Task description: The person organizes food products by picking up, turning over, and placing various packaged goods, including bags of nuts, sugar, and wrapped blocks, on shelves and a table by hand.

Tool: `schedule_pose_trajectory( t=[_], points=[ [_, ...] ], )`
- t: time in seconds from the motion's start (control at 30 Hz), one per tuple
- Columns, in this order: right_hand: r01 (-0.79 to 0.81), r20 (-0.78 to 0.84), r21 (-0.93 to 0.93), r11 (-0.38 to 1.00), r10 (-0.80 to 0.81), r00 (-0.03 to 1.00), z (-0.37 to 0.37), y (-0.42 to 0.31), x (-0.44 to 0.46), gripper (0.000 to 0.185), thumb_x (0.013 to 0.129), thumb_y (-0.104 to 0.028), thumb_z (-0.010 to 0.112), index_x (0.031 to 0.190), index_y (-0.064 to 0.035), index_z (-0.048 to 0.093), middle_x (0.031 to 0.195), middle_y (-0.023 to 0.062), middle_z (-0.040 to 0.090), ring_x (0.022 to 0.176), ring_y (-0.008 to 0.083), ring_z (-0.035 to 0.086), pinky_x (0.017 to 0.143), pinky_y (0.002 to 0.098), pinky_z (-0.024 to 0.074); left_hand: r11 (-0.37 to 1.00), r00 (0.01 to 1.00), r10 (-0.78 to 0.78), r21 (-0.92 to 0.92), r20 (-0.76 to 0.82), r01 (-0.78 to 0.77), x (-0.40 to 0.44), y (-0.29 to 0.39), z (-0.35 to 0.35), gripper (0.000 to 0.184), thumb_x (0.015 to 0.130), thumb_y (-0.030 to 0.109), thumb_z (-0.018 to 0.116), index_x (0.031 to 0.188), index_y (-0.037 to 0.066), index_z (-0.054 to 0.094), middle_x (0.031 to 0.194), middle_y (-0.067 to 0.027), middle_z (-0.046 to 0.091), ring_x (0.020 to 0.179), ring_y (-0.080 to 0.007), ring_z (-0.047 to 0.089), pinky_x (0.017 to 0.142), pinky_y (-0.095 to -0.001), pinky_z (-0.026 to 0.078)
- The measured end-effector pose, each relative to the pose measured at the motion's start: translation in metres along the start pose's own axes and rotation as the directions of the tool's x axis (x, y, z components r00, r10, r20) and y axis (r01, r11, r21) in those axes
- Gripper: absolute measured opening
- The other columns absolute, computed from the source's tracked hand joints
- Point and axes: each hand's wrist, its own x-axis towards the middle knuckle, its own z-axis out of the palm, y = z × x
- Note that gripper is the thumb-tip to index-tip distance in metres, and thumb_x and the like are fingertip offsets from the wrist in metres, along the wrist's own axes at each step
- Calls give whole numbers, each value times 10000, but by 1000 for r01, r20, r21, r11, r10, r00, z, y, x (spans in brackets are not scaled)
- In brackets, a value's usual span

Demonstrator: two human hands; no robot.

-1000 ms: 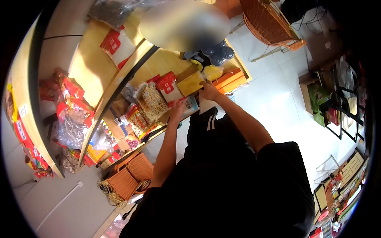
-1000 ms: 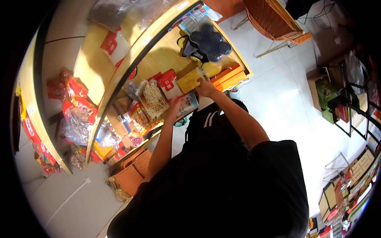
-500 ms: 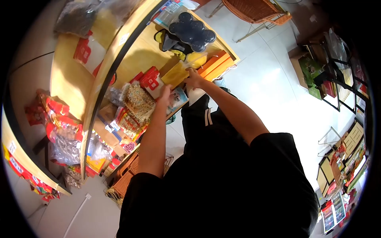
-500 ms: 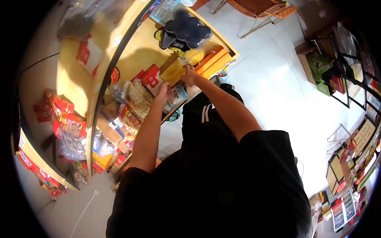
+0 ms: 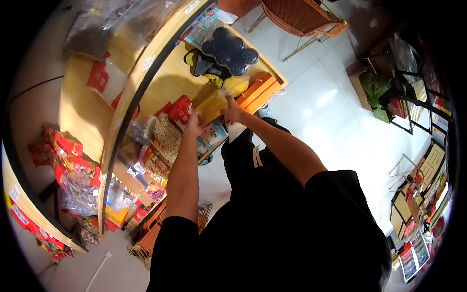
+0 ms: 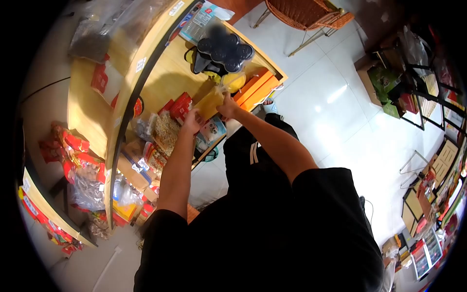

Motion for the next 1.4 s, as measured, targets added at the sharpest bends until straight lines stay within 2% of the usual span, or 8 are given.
schedule_pose_trajectory(
  t=[0.1, 0.27, 0.43, 0.57, 0.8, 0.97, 1.17, 1.4],
  points=[
    [-35, -6, -11, 999, 34, 999, 5, -1, -7, 796, 851, -128, 569, 1439, -78, 35, 884, 182, 615, 578, 240, 645, 481, 347, 532, 999, 997, -26, -29, -66, 24, 31, -6, -9, 277, 847, 252, 583, 1055, 69, 564, 955, -74, 535, 825, -200, 517, 689, -360, 499],
    [-99, 134, 74, 992, 88, 987, 0, 5, 5, 796, 829, -165, 594, 1458, -51, 119, 1218, 273, 421, 620, 264, 677, 491, 354, 567, 935, 987, 152, 330, -45, -129, -4, 0, -2, 251, 854, 193, 550, 1063, 55, 569, 967, -68, 557, 834, -190, 528, 721, -339, 475],
    [-68, 15, -159, 985, 72, 997, 10, 3, 3, 832, 805, -181, 615, 1446, -58, 100, 964, 239, 561, 566, 276, 655, 489, 370, 565, 862, 923, 383, 349, 29, -369, -25, -11, 15, 383, 855, 150, 525, 1206, -4, 533, 1159, -117, 584, 1070, -232, 544, 910, -338, 404],
    [-73, -50, -21, 997, 72, 996, 12, 4, 8, 821, 816, -177, 593, 1439, -127, 61, 1012, 237, 546, 566, 277, 646, 501, 388, 568, 882, 966, 253, 397, 56, -254, -1, -8, 10, 549, 903, 190, 460, 1422, 69, 331, 1411, -130, 394, 1256, -261, 416, 999, -406, 342],
    [-50, 29, 170, 984, 45, 999, 7, 7, 13, 769, 823, -171, 562, 1448, -101, 120, 907, 215, 617, 554, 280, 648, 484, 372, 559, 817, 861, 482, 438, -162, -375, 4, -25, 17, 512, 855, 214, 539, 1333, 54, 454, 1145, -119, 581, 975, -228, 576, 807, -337, 447],
    [-74, -48, -120, 990, 69, 996, -4, -17, -15, 715, 810, -189, 544, 1441, -37, 247, 856, 220, 641, 514, 273, 642, 482, 347, 551, 967, 963, 222, 160, -153, -197, -29, -35, 12, 348, 880, 270, 534, 1169, 80, 565, 722, -8, 485, 517, -124, 368, 478, -281, 302],
    [222, 50, -690, 688, -261, 964, 13, -36, -52, 556, 811, -265, 527, 1315, -34, 479, 953, 214, 665, 845, 337, 666, 763, 408, 523, 969, 996, 78, -229, -50, -88, 5, -82, -18, 212, 874, 362, 586, 819, 160, 550, 738, 11, 486, 653, -124, 428, 565, -297, 348],
    [356, 147, -798, 486, -416, 897, 33, -41, -70, 520, 798, -209, 523, 1288, -48, 463, 977, 225, 654, 939, 397, 610, 828, 481, 476, 900, 971, -209, -412, -120, 142, -5, -104, 5, 310, 854, 478, 591, 998, 204, 571, 977, 27, 555, 810, -148, 515, 718, -306, 462]
  ],
)
